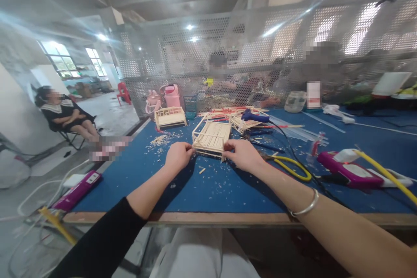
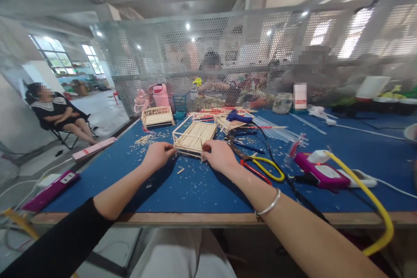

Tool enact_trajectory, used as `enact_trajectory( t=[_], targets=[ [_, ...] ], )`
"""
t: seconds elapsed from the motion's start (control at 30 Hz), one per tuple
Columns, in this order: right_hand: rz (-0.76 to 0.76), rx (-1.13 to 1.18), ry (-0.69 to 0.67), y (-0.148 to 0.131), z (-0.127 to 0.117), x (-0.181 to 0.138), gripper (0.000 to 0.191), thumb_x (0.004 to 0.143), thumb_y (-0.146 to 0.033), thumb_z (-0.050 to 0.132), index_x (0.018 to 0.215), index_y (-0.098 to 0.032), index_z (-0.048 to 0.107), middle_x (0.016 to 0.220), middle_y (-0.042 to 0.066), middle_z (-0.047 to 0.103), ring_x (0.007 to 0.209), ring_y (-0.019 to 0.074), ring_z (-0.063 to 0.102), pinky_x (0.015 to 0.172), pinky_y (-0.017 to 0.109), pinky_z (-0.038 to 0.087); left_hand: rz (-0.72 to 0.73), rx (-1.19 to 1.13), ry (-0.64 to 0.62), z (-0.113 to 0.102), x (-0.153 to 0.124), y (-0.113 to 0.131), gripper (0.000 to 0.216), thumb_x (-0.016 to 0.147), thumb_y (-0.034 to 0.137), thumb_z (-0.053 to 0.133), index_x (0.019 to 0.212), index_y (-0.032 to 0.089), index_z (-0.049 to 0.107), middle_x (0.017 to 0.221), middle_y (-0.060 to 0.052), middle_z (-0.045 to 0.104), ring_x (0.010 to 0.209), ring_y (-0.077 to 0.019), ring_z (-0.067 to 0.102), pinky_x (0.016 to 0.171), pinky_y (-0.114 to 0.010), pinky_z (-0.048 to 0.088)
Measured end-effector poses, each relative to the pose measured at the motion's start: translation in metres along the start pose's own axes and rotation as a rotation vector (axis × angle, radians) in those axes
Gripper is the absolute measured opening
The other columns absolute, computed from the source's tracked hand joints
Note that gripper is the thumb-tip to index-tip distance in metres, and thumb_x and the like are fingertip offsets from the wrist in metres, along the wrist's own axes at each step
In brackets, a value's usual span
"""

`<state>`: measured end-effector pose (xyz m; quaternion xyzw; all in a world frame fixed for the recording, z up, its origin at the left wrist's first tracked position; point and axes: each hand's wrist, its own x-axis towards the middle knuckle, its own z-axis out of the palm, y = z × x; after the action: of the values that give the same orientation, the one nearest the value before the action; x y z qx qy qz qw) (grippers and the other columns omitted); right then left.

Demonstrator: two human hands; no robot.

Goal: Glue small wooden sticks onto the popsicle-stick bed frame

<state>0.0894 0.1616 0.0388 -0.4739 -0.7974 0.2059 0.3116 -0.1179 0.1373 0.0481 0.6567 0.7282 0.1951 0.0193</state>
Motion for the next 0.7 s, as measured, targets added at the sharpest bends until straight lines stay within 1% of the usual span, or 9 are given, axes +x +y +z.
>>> enact_trajectory(
  t=[0.13, 0.27, 0.33, 0.43, 0.53, 0.63, 0.7],
  targets=[
    [-0.039, 0.01, -0.008, -0.006, 0.012, 0.011, 0.01, 0.07, -0.013, 0.064, 0.063, -0.019, 0.061, 0.069, 0.002, 0.07, 0.068, 0.0171, 0.064, 0.065, 0.025, 0.043, -0.025, -0.026, 0.03, 0.002, 0.009, -0.011, 0.023, 0.08, 0.025, 0.056, 0.086, 0.017, 0.077, 0.084, -0.01, 0.076, 0.082, -0.0232, 0.067, 0.075, -0.028, 0.046],
    [-0.03, 0.035, 0.045, -0.003, 0.022, 0.01, 0.007, 0.07, -0.013, 0.06, 0.067, -0.019, 0.062, 0.07, 0.001, 0.069, 0.066, 0.016, 0.062, 0.062, 0.024, 0.043, -0.028, -0.08, 0.041, 0.006, 0.011, -0.016, 0.023, 0.08, 0.026, 0.056, 0.088, 0.019, 0.076, 0.086, -0.008, 0.076, 0.083, -0.0217, 0.067, 0.075, -0.027, 0.046],
    [-0.018, 0.051, 0.074, 0.001, 0.023, 0.007, 0.008, 0.07, -0.013, 0.057, 0.069, -0.019, 0.062, 0.069, 0.001, 0.069, 0.064, 0.0152, 0.061, 0.062, 0.023, 0.044, -0.024, -0.107, 0.044, 0.007, 0.009, -0.017, 0.022, 0.08, 0.027, 0.057, 0.089, 0.018, 0.076, 0.088, -0.007, 0.076, 0.084, -0.0214, 0.067, 0.076, -0.026, 0.047],
    [0.003, 0.061, 0.123, 0.007, 0.02, 0.004, 0.01, 0.068, -0.013, 0.054, 0.07, -0.019, 0.061, 0.069, 0.0, 0.068, 0.063, 0.0154, 0.06, 0.063, 0.024, 0.044, -0.028, -0.139, 0.062, 0.005, 0.005, -0.019, 0.027, 0.078, 0.029, 0.061, 0.098, 0.016, 0.073, 0.093, -0.008, 0.075, 0.086, -0.021, 0.067, 0.079, -0.026, 0.047],
    [0.017, 0.062, 0.153, 0.014, 0.017, 0.004, 0.009, 0.066, -0.014, 0.054, 0.069, -0.019, 0.06, 0.068, 0.0, 0.066, 0.063, 0.0157, 0.059, 0.064, 0.025, 0.044, -0.028, -0.164, 0.079, 0.001, 0.0, -0.02, 0.031, 0.076, 0.026, 0.063, 0.105, 0.016, 0.07, 0.091, -0.006, 0.075, 0.082, -0.0185, 0.067, 0.078, -0.025, 0.048],
    [0.006, 0.064, 0.156, 0.017, 0.018, 0.004, 0.009, 0.067, -0.015, 0.056, 0.073, -0.019, 0.06, 0.068, -0.001, 0.065, 0.062, 0.0149, 0.058, 0.063, 0.024, 0.044, -0.011, -0.189, 0.088, -0.001, -0.003, -0.019, 0.023, 0.077, 0.022, 0.06, 0.096, 0.017, 0.072, 0.085, -0.004, 0.074, 0.075, -0.0161, 0.065, 0.073, -0.024, 0.048],
    [-0.014, 0.058, 0.148, 0.017, 0.019, 0.004, 0.009, 0.068, -0.019, 0.059, 0.077, -0.019, 0.061, 0.068, -0.001, 0.064, 0.063, 0.015, 0.058, 0.063, 0.025, 0.043, 0.001, -0.204, 0.09, -0.001, -0.005, -0.017, 0.019, 0.078, 0.025, 0.058, 0.087, 0.016, 0.073, 0.078, -0.004, 0.073, 0.07, -0.0159, 0.064, 0.069, -0.024, 0.047]
  ],
)
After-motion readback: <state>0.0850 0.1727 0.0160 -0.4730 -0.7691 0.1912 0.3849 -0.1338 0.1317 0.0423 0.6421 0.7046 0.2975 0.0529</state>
